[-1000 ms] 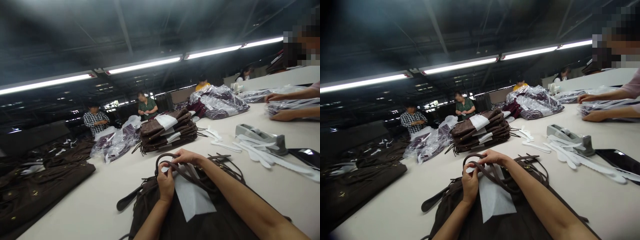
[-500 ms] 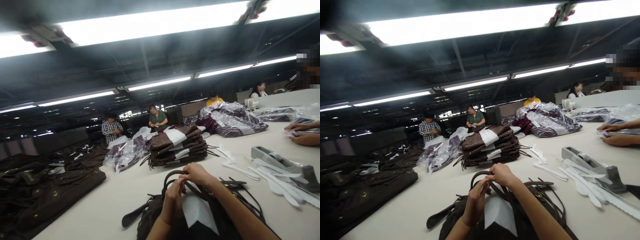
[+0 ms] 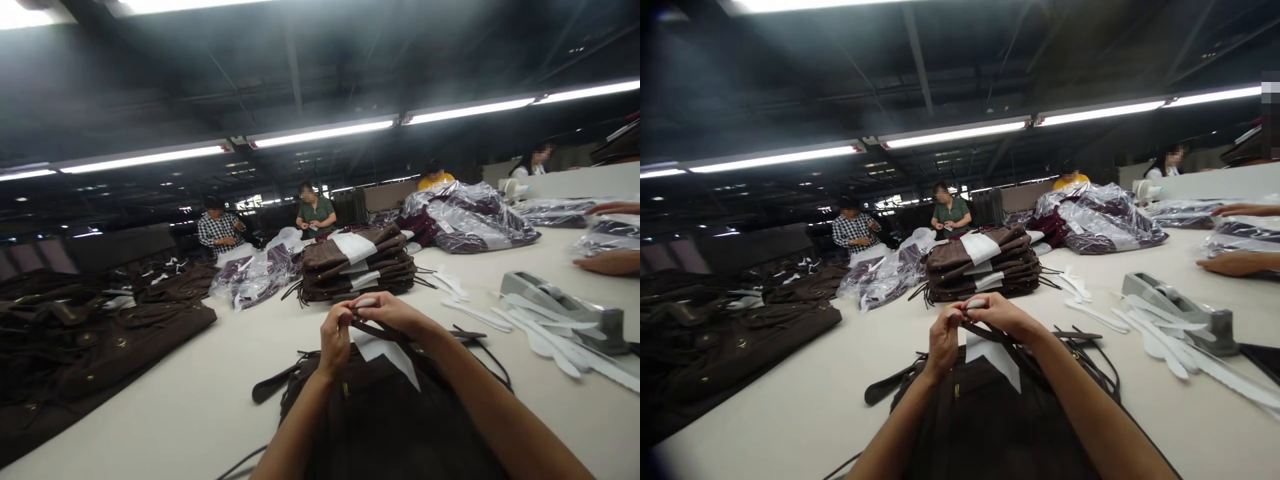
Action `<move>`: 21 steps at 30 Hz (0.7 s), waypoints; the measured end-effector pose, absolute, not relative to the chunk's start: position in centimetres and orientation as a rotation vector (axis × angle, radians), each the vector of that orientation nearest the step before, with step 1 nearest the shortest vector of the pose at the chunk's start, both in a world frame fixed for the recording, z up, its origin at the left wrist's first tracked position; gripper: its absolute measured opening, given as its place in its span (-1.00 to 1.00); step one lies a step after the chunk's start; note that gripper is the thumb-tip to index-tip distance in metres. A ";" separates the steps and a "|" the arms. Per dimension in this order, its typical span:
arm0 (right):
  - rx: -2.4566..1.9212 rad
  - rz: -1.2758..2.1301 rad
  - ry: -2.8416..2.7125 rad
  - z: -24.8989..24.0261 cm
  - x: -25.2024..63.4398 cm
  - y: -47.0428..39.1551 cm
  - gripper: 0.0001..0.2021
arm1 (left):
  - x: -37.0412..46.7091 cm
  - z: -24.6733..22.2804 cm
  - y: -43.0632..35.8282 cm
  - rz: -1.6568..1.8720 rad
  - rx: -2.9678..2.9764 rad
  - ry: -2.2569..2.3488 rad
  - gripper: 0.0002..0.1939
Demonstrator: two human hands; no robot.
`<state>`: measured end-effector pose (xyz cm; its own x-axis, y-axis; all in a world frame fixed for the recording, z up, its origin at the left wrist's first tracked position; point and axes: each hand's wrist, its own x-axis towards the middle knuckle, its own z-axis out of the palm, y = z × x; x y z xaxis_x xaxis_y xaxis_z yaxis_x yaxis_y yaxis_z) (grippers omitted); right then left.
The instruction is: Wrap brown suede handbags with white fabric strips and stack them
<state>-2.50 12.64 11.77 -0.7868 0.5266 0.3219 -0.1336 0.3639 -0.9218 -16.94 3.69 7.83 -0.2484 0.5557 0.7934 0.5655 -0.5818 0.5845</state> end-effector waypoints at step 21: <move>-0.349 0.901 -2.101 9.3 -4.6 12.8 -0.65 | -17.2 8.9 3.6 -2.325 -2.202 -1.919 -0.61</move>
